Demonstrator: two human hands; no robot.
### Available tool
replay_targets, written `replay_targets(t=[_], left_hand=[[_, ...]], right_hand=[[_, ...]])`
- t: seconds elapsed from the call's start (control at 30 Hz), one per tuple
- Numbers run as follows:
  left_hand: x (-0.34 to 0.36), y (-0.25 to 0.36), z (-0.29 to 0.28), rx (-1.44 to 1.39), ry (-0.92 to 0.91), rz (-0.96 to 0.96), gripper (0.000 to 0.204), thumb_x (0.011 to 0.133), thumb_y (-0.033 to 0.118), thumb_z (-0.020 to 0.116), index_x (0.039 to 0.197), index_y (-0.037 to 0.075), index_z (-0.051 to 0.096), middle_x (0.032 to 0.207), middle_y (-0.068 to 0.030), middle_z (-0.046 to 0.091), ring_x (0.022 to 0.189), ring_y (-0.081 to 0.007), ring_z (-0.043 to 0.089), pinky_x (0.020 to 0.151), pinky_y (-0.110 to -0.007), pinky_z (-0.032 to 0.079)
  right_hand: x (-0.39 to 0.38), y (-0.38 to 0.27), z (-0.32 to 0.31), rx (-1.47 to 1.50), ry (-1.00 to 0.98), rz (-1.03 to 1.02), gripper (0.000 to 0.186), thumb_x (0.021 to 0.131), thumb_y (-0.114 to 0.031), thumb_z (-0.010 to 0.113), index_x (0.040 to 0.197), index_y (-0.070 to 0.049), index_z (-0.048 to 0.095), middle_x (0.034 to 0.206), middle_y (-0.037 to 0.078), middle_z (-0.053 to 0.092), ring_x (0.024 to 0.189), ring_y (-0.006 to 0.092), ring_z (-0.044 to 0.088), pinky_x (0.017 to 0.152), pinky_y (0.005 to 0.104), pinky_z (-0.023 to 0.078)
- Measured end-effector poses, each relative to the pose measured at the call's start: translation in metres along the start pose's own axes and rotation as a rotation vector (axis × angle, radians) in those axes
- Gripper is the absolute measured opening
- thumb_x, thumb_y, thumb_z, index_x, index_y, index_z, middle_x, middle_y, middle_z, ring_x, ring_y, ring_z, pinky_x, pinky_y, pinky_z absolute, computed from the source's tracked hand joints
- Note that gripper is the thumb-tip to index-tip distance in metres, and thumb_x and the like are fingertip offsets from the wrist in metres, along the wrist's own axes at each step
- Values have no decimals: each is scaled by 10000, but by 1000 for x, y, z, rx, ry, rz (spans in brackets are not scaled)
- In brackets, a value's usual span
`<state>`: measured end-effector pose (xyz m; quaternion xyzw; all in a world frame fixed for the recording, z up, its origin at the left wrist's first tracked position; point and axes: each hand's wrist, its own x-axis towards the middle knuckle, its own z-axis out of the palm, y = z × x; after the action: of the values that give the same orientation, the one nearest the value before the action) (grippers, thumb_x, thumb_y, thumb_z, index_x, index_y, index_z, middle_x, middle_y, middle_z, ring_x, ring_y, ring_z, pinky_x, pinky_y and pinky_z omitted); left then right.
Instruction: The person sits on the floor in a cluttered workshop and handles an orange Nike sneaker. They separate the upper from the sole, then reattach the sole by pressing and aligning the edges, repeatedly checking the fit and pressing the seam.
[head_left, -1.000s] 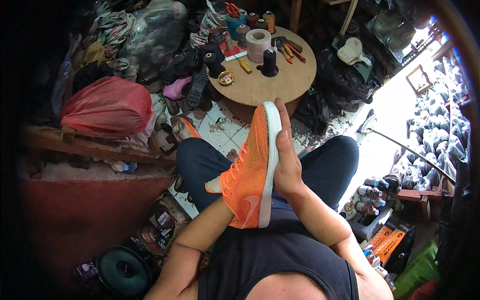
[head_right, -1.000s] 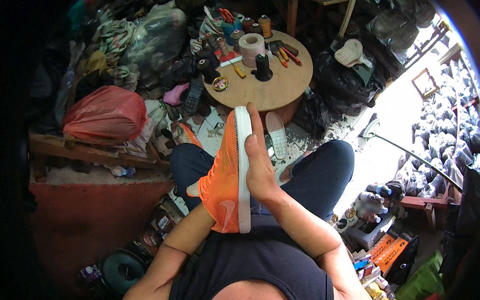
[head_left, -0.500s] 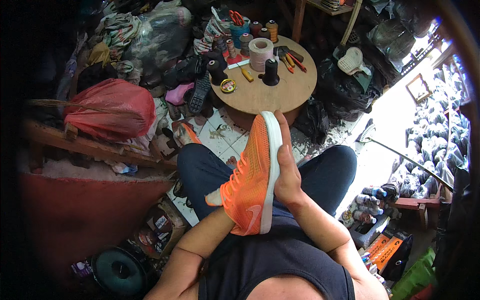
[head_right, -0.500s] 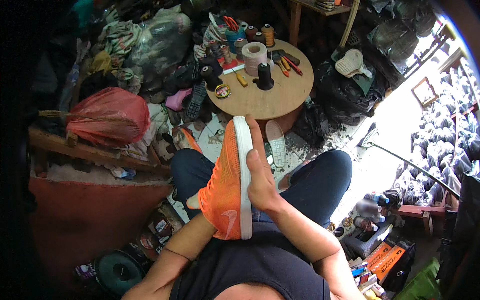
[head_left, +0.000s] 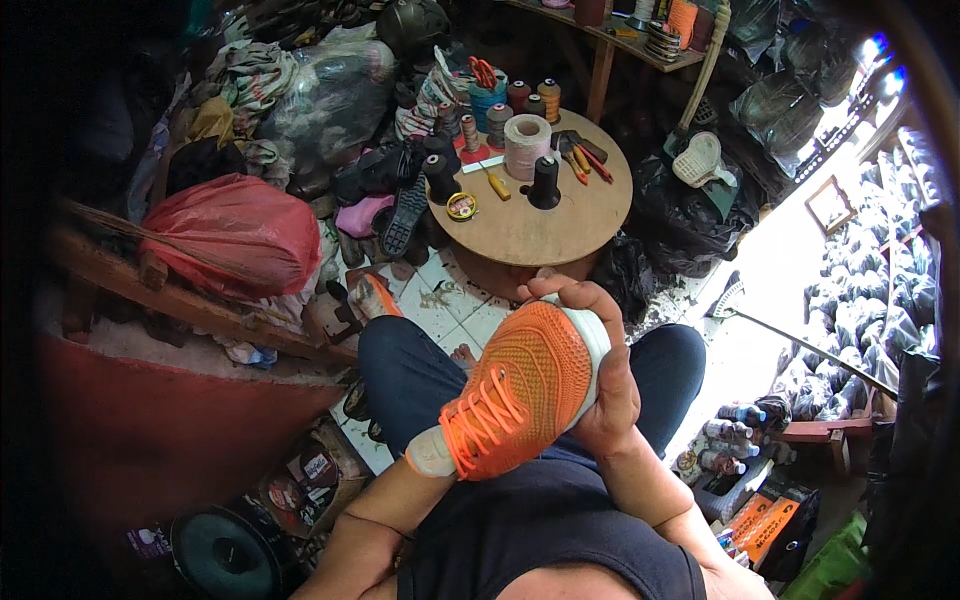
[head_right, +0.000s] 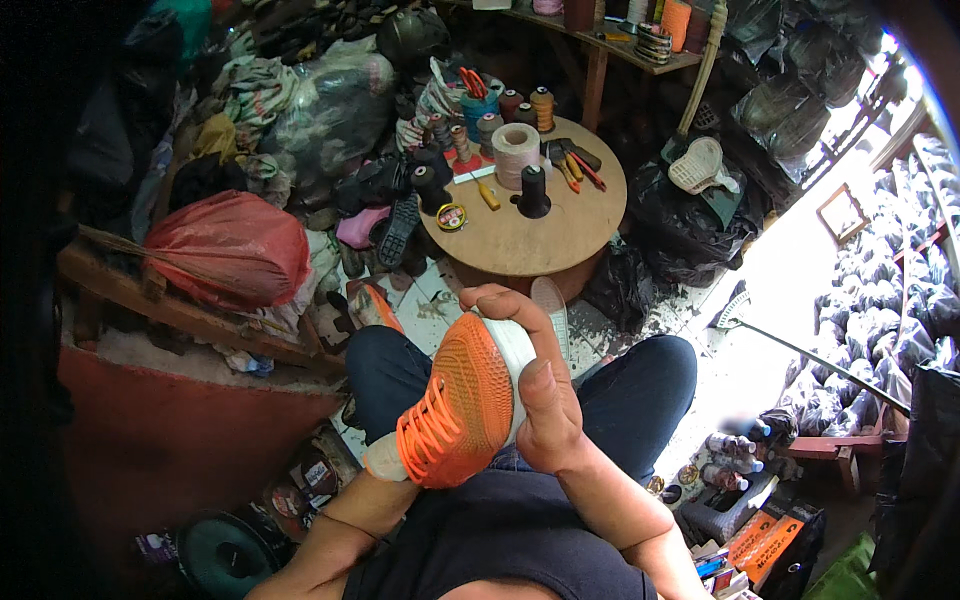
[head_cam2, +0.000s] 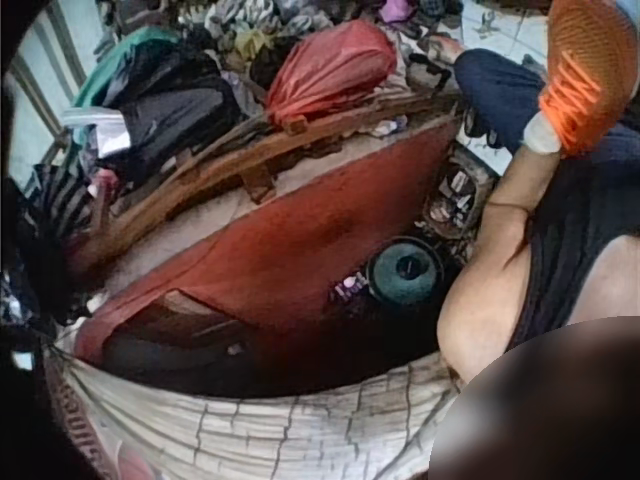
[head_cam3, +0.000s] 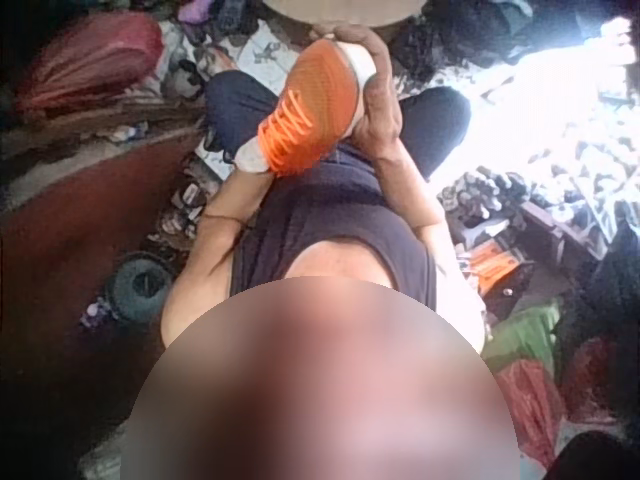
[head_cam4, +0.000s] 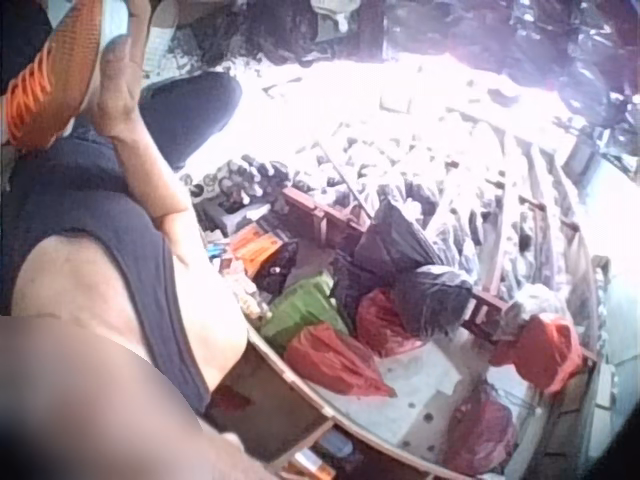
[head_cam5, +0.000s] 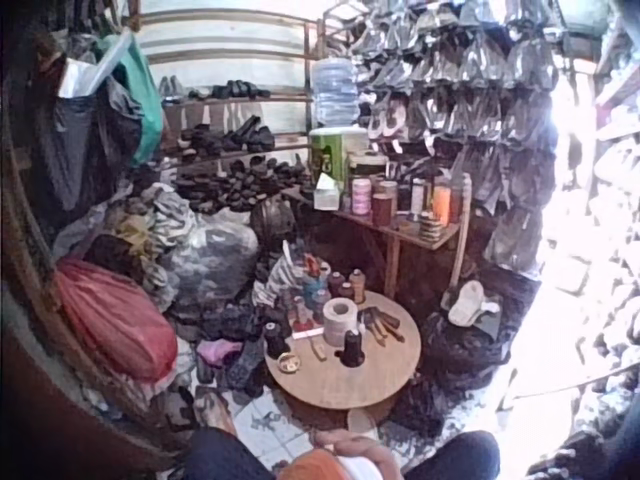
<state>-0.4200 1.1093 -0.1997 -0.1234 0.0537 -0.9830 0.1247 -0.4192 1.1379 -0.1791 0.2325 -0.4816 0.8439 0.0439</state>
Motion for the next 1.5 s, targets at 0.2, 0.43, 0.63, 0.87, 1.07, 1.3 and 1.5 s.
replay_targets(t=[0.2,0.43,0.63,0.87,1.07,1.3,1.5], left_hand=[[-9,55,-1,366,163,-501,732,1068,429,643,1621,47,353,1597,-69,432,1513,-167,353,1267,-359,344],[-2,33,6,171,190,-396,724,1095,491,553,1643,72,334,1632,-74,421,1545,-182,343,1282,-411,317],[-2,2,53,527,615,-244,835,1084,645,470,1675,87,278,1625,-109,433,1564,-231,361,1248,-379,367],[23,38,55,455,553,-495,725,1105,509,479,1668,87,307,1625,-103,447,1548,-224,377,1254,-391,356],[21,95,-1,607,181,-762,678,1112,438,481,1664,81,316,1617,-106,454,1522,-227,405,1237,-387,381],[-1,123,-58,822,33,-912,627,1121,355,483,1660,74,327,1607,-109,462,1491,-230,437,1217,-382,409],[-30,149,-97,925,-85,-978,589,1129,284,485,1656,68,336,1598,-112,469,1465,-233,465,1200,-378,433]], right_hand=[[-3,-3,10,59,26,58,726,1117,-578,401,1573,-14,364,1573,235,433,1460,321,445,1224,459,368],[-7,-4,7,-20,23,110,786,1101,-607,436,1617,-27,314,1638,214,399,1523,320,403,1250,453,352],[-13,11,-1,20,113,77,866,1080,-647,467,1654,-32,263,1702,213,344,1565,326,375,1281,473,333],[3,17,-14,40,138,94,731,1159,-483,368,1720,-62,162,1753,171,275,1551,285,403,1277,448,348],[13,9,-4,-31,199,79,748,1157,-478,372,1734,-72,124,1810,98,151,1550,239,404,1271,415,340],[10,7,-6,-64,257,128,727,1165,-474,364,1731,-67,156,1750,95,280,1405,225,521,1177,397,430],[6,25,-18,-9,419,354,627,1179,-427,395,1694,-79,308,1567,106,494,1299,203,575,1106,367,491]])
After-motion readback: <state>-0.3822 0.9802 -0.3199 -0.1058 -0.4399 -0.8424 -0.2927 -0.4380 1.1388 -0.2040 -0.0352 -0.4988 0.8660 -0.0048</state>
